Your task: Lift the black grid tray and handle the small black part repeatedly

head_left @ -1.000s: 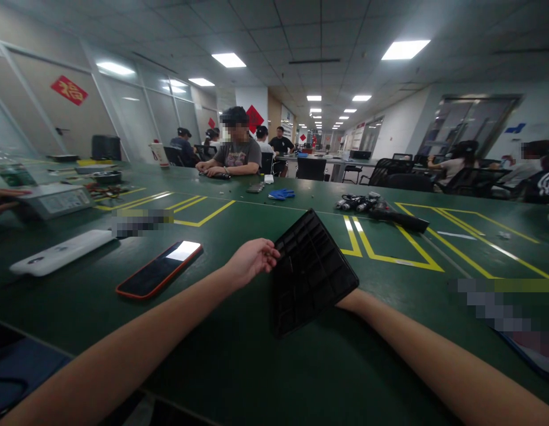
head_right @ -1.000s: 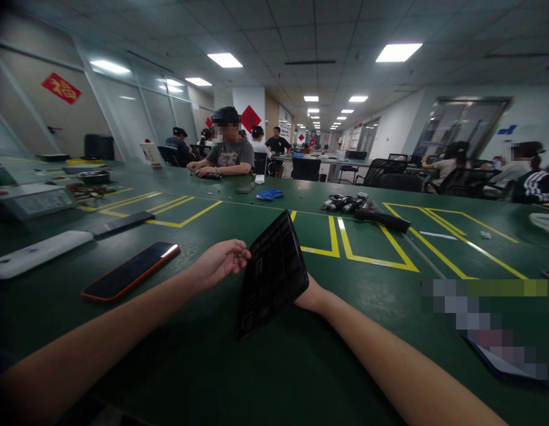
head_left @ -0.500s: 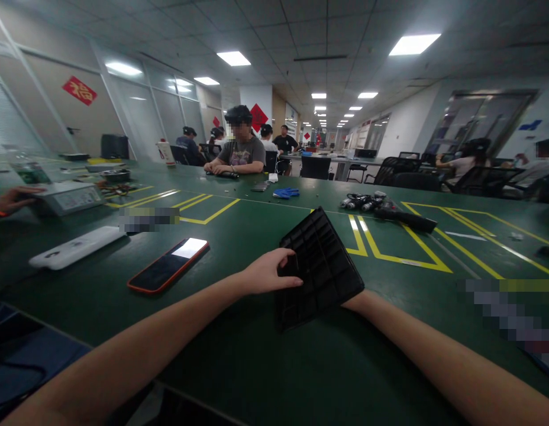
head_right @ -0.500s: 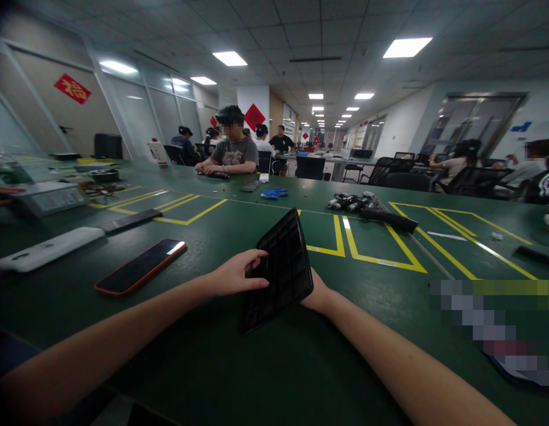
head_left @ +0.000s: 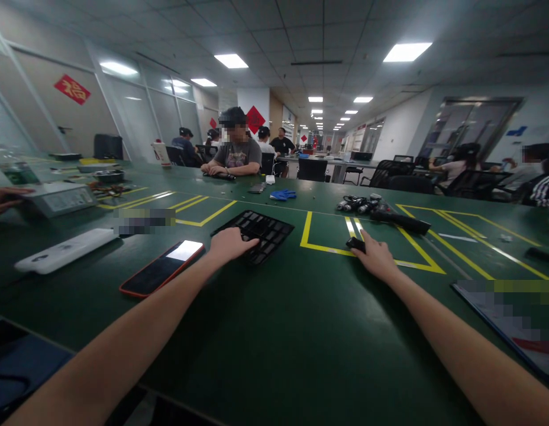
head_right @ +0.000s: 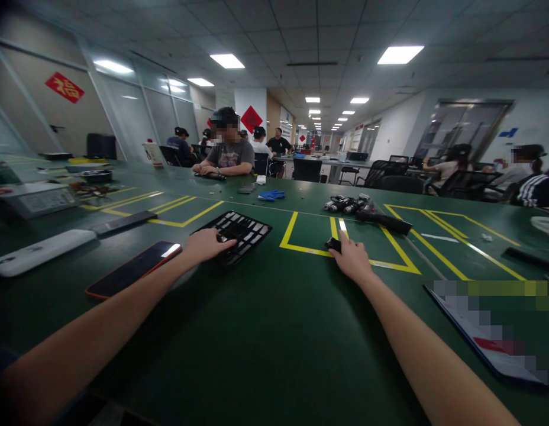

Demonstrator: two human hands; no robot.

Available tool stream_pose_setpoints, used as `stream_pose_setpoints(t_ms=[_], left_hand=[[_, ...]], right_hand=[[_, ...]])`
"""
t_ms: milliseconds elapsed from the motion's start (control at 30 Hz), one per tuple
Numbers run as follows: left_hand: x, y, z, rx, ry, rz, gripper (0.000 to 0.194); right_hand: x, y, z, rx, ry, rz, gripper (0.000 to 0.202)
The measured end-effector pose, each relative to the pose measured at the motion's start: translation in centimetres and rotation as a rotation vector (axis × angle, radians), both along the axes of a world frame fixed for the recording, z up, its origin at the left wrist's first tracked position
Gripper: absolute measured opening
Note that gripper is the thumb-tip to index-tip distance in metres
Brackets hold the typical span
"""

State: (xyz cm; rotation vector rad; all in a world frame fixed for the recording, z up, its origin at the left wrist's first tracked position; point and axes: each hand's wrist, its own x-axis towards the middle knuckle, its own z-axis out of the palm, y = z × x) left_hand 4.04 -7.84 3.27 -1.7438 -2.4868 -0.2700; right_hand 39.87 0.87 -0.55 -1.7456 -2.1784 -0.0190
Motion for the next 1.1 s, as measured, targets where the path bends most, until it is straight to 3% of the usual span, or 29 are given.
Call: stream_pose_setpoints(t_ms=[100, 167, 267, 333, 467, 533, 600, 700, 800, 933, 1033, 1100], left_hand=[[-0.1, 0.2, 0.0, -0.025, 0.065, 0.032, 0.064], [0.4, 0.0, 0.1, 0.081, 0.076, -0.005, 0.054], [2.4, -0.8, -0.1, 0.346, 0.035, -0.201, 0.041], [4.4, -1.7, -0.8, 0.402, -0.032, -0.408, 0.045], [8.2, -3.0, -3.1, 0.231, -0.062, -0.789, 0.051], [8.9, -2.9, -3.8, 0.119, -0.055, -0.841, 0.048], [9.0, -2.9, -3.9, 0.067, -0.056, -0.844, 0.041], [9.2, -4.0, -3.0, 0.112, -0.041, -0.885, 0.036], [10.6, -6.5, -1.9, 0.042, -0.044, -1.069, 0.039], [12.4, -8.8, -1.6, -0.07, -0.032, -1.214, 0.039], [12.4, -8.6, -1.6, -0.004, -0.022, -1.157, 0.033], [11.8, -7.8, -1.4, 0.052, 0.032, -1.051, 0.029]], right_hand=[[1.1, 0.5, -0.5, -0.018, -0.087, -0.037, 0.058], [1.0, 0.3, -0.4, 0.026, -0.121, -0.059, 0.059], [-0.4, -0.7, 0.2, 0.211, -0.145, -0.043, 0.057], [-2.1, -1.8, 0.3, 0.299, -0.134, 0.039, 0.055], [-6.2, -4.6, -0.6, 0.161, -0.124, 0.37, 0.053], [-7.5, -5.6, -0.9, 0.072, -0.152, 0.511, 0.049], [-7.7, -5.7, -0.9, 0.064, -0.165, 0.565, 0.047], [-5.8, -4.4, -0.2, 0.227, -0.18, 0.465, 0.042], [-2.4, -2.2, 0.1, 0.36, -0.218, 0.225, 0.039], [0.8, -0.2, -0.4, 0.109, -0.25, 0.031, 0.04], [1.1, 0.2, -0.6, 0.042, -0.274, 0.005, 0.041], [0.9, 0.1, -0.6, 0.046, -0.286, -0.003, 0.04]])
